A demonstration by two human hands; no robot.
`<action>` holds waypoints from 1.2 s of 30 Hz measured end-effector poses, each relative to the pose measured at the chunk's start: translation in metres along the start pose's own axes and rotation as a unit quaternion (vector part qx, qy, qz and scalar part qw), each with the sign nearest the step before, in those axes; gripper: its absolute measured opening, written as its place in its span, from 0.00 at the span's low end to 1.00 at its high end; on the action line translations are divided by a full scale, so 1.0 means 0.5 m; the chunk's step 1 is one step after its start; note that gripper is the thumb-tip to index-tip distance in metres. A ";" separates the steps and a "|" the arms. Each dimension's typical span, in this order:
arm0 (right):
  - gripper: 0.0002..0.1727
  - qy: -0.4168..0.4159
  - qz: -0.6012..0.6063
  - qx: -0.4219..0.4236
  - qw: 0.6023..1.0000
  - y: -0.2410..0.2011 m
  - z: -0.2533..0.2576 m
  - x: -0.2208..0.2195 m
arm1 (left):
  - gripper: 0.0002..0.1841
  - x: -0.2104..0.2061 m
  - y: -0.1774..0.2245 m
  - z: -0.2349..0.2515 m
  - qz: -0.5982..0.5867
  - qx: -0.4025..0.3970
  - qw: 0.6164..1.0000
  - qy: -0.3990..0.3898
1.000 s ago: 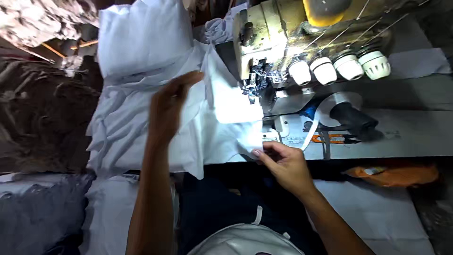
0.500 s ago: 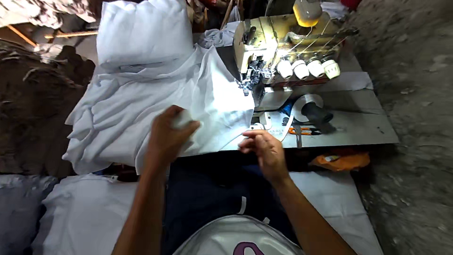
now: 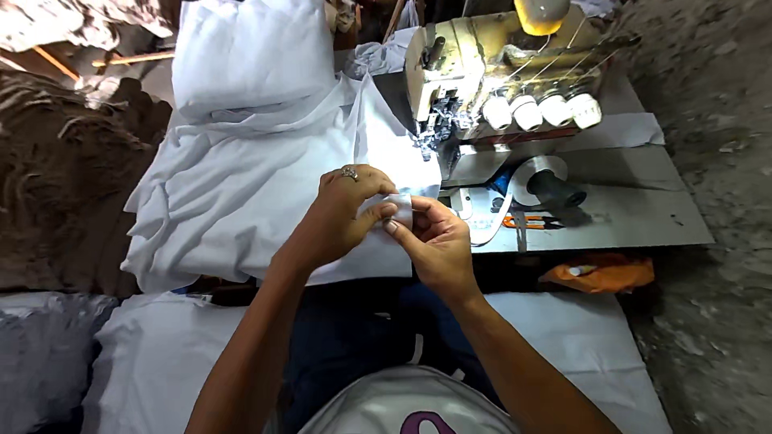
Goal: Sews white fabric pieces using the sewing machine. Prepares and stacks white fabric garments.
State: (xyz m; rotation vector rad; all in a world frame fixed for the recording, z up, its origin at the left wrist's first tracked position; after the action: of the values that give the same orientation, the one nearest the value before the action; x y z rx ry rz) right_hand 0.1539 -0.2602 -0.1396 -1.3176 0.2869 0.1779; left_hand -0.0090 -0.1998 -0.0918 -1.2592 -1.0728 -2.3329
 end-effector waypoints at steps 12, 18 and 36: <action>0.08 0.031 -0.046 -0.098 0.994 0.003 0.042 0.158 | 0.03 -0.074 -0.009 0.138 -0.051 0.009 0.987 0.152; 0.18 0.040 -0.068 -0.107 0.991 0.057 0.074 0.179 | 0.04 -0.112 -0.030 0.142 0.021 0.064 0.983 0.172; 0.13 -0.062 -0.147 -0.125 0.979 -0.016 0.042 0.153 | 0.05 -0.102 -0.014 0.127 0.054 0.131 0.985 0.101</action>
State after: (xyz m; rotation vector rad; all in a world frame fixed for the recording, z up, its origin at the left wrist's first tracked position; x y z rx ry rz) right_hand 0.2315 -0.2445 -0.1508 -1.5748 -0.0415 0.0456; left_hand 0.0548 -0.1539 -0.1144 -0.9397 -1.1648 -2.1031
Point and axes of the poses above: each hand's wrist, its own z-axis towards the middle knuckle, its own x-axis out of the back of the hand, y = z × x, the point moved 3 cm from there along z, towards the middle knuckle, and after that the axes turned 9 degrees about z, right-handed, at the moved point
